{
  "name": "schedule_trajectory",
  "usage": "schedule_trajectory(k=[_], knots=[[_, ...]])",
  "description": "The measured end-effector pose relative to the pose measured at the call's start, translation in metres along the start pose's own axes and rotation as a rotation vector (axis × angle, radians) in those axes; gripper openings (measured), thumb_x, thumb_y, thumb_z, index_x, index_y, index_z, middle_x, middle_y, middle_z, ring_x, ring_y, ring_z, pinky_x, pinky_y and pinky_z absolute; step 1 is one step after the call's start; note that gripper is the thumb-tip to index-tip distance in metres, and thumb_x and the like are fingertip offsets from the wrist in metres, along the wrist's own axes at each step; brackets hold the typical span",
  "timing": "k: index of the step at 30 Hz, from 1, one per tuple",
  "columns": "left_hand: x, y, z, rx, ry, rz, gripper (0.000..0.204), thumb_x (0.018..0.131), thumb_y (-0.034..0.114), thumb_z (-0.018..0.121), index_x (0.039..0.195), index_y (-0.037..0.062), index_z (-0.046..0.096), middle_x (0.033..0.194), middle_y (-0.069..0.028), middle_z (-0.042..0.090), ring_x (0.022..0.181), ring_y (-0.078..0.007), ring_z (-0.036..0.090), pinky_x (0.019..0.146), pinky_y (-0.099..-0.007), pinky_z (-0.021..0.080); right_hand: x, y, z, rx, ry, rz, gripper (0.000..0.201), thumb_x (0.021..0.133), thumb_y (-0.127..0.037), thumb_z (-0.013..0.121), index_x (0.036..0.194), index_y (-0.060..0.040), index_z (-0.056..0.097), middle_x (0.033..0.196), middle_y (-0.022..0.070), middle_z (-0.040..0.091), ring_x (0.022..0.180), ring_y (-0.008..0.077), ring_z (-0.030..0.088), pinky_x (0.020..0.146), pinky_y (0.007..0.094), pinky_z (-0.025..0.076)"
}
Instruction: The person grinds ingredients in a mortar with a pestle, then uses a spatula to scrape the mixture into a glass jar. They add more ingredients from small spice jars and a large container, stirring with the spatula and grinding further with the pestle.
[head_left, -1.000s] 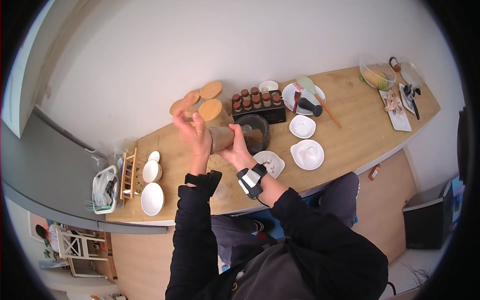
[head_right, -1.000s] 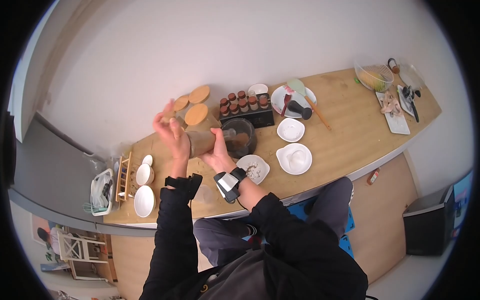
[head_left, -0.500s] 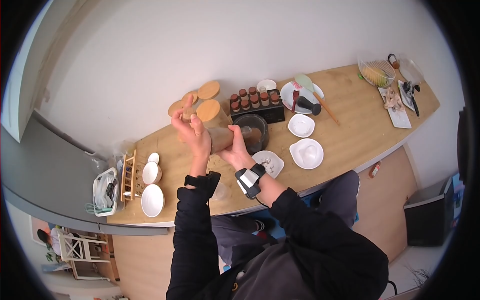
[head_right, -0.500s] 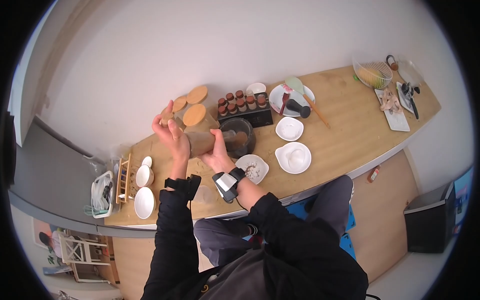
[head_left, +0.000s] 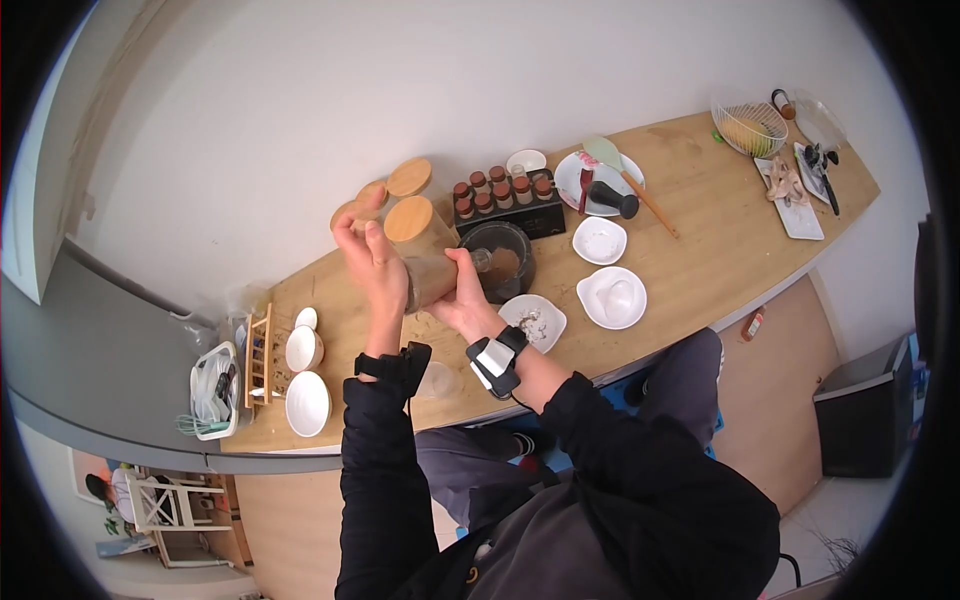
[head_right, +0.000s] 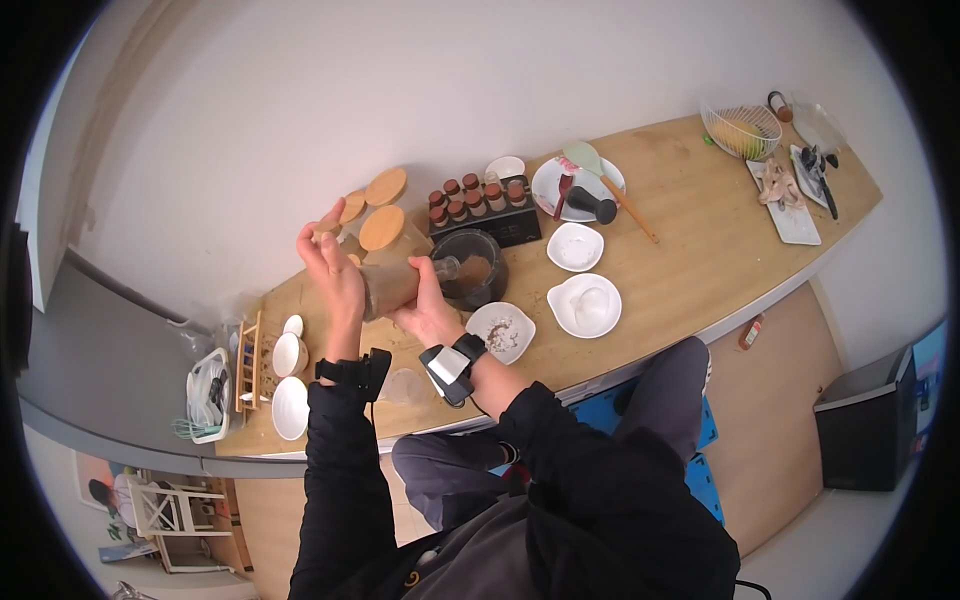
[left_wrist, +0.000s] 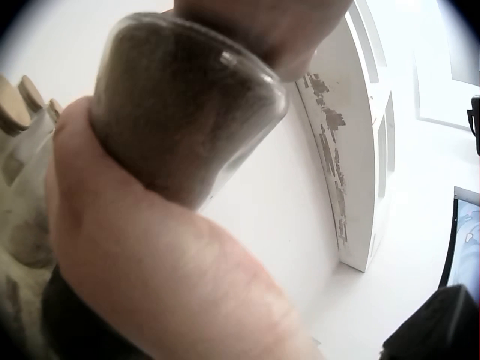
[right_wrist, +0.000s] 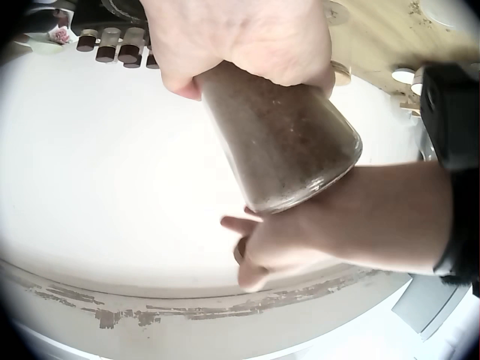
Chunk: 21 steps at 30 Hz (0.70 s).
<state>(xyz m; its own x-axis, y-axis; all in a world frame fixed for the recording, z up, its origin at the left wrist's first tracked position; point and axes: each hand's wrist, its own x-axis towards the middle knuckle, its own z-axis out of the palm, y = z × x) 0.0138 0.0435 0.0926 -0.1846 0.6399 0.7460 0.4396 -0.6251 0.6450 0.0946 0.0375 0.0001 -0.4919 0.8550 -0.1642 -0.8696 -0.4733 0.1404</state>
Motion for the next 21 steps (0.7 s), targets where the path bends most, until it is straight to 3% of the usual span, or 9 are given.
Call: schedule_trajectory(k=[3,6,12,15,18,21], knots=[[0.004,0.002,-0.002,-0.133,0.083,0.027,0.028,0.097,0.030,0.038,0.106,0.0035,0.035,0.118,-0.0148,0.062,0.080,-0.0122,0.047,0.077,-0.0261,0.039,0.000,0.000,0.000,-0.008,0.029,-0.020,0.052,0.081,-0.036,0.057,0.122,-0.0048,0.045,0.123,0.0122,0.052,0.113,0.0271,0.052,0.098,0.0460,0.042],[-0.003,-0.002,-0.001,0.018,-0.001,0.015,0.034,0.097,0.035,0.040,0.107,0.0035,0.035,0.118,-0.0148,0.061,0.080,-0.0123,0.047,0.077,-0.0252,0.039,-0.001,0.008,-0.003,-0.034,-0.011,-0.058,0.051,0.081,-0.036,0.057,0.120,-0.0046,0.046,0.122,0.0119,0.053,0.113,0.0264,0.052,0.098,0.0458,0.042],[0.004,-0.007,0.002,-0.225,0.083,0.055,0.040,0.097,0.040,0.043,0.108,0.0027,0.034,0.121,-0.0174,0.059,0.091,-0.0164,0.053,0.085,-0.0274,0.040,0.004,0.005,-0.005,0.024,0.018,-0.036,0.049,0.080,-0.037,0.058,0.116,-0.0052,0.047,0.117,0.0128,0.053,0.109,0.0275,0.053,0.096,0.0484,0.042],[-0.002,-0.002,0.004,-0.040,-0.022,0.070,0.035,0.097,0.035,0.041,0.108,0.0018,0.034,0.122,-0.0192,0.058,0.102,-0.0202,0.055,0.092,-0.0310,0.041,0.003,0.004,-0.007,0.036,0.016,-0.025,0.048,0.080,-0.037,0.057,0.114,-0.0052,0.046,0.115,0.0134,0.053,0.107,0.0283,0.053,0.095,0.0500,0.042],[0.006,0.010,-0.002,-0.207,0.073,0.072,0.029,0.097,0.028,0.038,0.108,0.0016,0.033,0.122,-0.0197,0.058,0.109,-0.0210,0.053,0.097,-0.0336,0.038,0.006,0.003,-0.006,0.058,-0.003,-0.018,0.048,0.080,-0.038,0.057,0.114,-0.0049,0.046,0.115,0.0134,0.053,0.108,0.0286,0.053,0.095,0.0507,0.042],[0.002,0.002,0.005,-0.047,-0.013,-0.015,0.025,0.096,0.024,0.037,0.108,0.0023,0.034,0.122,-0.0205,0.057,0.110,-0.0209,0.052,0.099,-0.0344,0.036,0.004,0.006,-0.007,0.043,-0.011,-0.015,0.050,0.080,-0.038,0.057,0.115,-0.0044,0.046,0.116,0.0132,0.053,0.108,0.0287,0.053,0.095,0.0510,0.041]])
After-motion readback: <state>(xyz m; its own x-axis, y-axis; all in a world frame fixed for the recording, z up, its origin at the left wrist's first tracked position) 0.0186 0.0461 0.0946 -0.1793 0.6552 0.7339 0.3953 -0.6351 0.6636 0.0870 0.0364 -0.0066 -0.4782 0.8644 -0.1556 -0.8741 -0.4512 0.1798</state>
